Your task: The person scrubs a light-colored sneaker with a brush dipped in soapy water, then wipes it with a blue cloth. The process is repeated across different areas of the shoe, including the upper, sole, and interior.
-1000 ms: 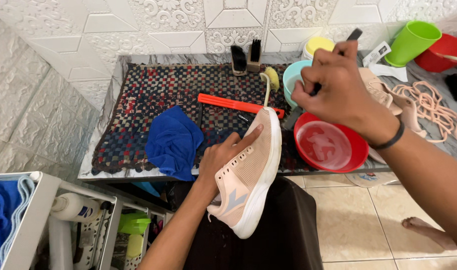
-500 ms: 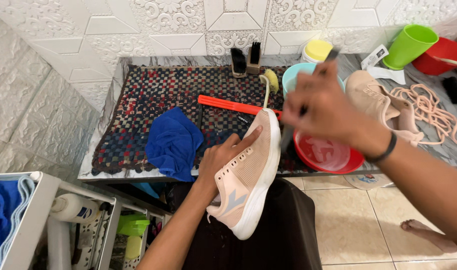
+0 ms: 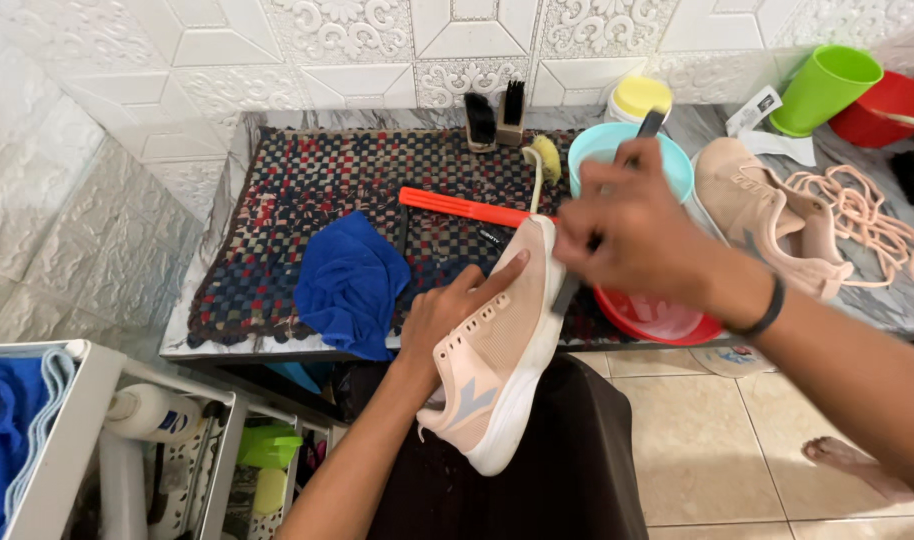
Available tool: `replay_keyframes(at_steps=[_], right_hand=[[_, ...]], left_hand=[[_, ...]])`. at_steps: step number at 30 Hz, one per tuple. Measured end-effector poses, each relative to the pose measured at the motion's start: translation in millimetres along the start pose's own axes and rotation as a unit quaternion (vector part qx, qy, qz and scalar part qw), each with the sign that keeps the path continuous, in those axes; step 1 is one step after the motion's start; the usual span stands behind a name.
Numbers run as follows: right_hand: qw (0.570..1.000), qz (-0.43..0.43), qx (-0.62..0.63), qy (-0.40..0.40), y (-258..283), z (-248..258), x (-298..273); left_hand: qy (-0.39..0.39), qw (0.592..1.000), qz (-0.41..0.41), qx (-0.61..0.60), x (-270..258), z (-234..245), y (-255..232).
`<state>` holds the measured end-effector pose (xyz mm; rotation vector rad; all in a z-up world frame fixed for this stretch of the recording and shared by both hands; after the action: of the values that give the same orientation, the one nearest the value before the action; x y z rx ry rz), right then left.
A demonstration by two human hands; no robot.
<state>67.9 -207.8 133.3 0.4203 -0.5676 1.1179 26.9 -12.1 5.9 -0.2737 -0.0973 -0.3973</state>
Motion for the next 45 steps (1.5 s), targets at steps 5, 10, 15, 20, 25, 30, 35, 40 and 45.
replay_keyframes(at_steps=[5,10,15,20,25,30,35,40,45], right_hand=[[0.999,-0.036,-0.033,-0.006,-12,3,2],[1.0,0.01,0.023,-0.016,-21,-14,-5],[0.998,0.012,0.029,0.048,9,-6,2],[0.999,-0.032,0.014,0.036,-19,0,-2],[1.0,0.005,0.006,-0.013,-1,5,-4],[0.998,-0.054,-0.025,-0.032,-9,3,-9],[0.996,-0.061,-0.065,-0.027,-26,13,-16],[0.988,-0.119,-0.081,-0.049,-23,9,-16],[0.987,-0.065,-0.103,-0.104,-38,22,-18]], left_hand=[[0.009,1.0,0.002,-0.01,0,3,0],[-0.11,0.99,-0.028,-0.079,-7,17,-6],[0.031,0.999,0.017,-0.017,-2,6,-2],[0.035,0.999,0.005,-0.014,-1,0,-1],[0.006,1.0,-0.004,0.015,0,-3,2],[0.054,0.998,0.018,-0.015,1,5,0],[0.021,1.0,0.011,-0.017,0,1,2],[0.005,0.999,0.012,-0.029,-4,4,0],[-0.041,0.996,-0.019,-0.073,-11,29,-4]])
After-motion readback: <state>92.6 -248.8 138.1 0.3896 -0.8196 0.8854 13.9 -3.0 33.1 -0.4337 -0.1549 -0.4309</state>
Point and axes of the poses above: each hand's wrist, its own x-axis towards the middle knuckle, its own z-axis out of the back of the hand, y = z × x, the point moved 3 cm from there along x, towards the middle knuckle, and after that the axes turned 6 degrees about x, right-handed, at the moved point
